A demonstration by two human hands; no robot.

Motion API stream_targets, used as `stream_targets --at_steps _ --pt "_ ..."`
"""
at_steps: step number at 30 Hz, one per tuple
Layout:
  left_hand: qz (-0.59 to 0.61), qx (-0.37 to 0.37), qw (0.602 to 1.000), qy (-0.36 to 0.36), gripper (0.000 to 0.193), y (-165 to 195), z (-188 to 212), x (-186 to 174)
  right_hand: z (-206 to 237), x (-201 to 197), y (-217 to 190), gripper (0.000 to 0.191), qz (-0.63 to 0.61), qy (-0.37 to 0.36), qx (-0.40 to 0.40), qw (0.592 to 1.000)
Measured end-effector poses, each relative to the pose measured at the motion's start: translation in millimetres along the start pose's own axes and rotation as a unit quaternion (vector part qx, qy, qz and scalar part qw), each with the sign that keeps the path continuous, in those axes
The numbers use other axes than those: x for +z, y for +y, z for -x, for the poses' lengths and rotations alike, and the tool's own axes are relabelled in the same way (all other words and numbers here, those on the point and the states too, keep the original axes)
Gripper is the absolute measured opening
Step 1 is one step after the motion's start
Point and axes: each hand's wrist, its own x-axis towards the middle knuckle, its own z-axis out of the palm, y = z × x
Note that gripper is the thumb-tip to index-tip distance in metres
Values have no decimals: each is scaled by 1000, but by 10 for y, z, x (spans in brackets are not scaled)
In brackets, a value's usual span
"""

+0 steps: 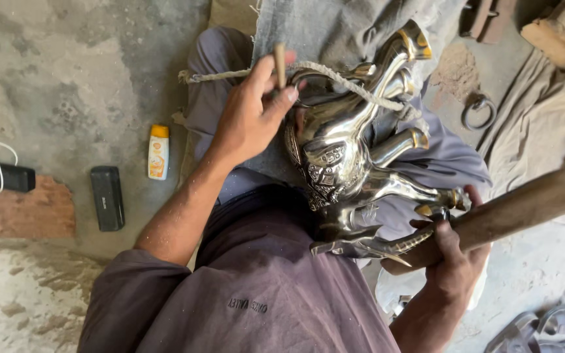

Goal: The person sits on the floor and repeatedly strikes a silver-colored metal object with a wooden mallet. They hold a small cylindrical tool against the object's surface and tap it with the mallet to shape or adjust the metal.

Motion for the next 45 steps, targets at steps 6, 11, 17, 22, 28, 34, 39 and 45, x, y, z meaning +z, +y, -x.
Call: stream_targets --at_steps 6,11,17,22,28,34,39,45 --pt "-68 104 991 52 31 -58 -18 -278 256 501 -81 90 73 12 115 991" --pt "-84 33 995 50 29 39 86 -792 512 707 254 77 137 -138 17 981" --pt "-197 7 979 53 30 122 -167 -766 431 271 516 60 174 -38 157 971" --pt "-192 14 980 55 31 150 -243 -728 24 267 697 49 524 20 137 840" --pt "-202 23 977 69 31 83 -242 -713 -1018 528 245 29 517 18 -273 811" --pt "-207 -5 975 77 31 64 -304 -719 -2174 1377 -120 48 552 -104 -282 778" --pt "-238 63 964 104 30 25 -317 -687 -2007 1272 -167 39 505 -8 -338 794" --pt "-289 153 938 115 29 167 -348 -606 -1307 963 192 31 84 45 -117 989"
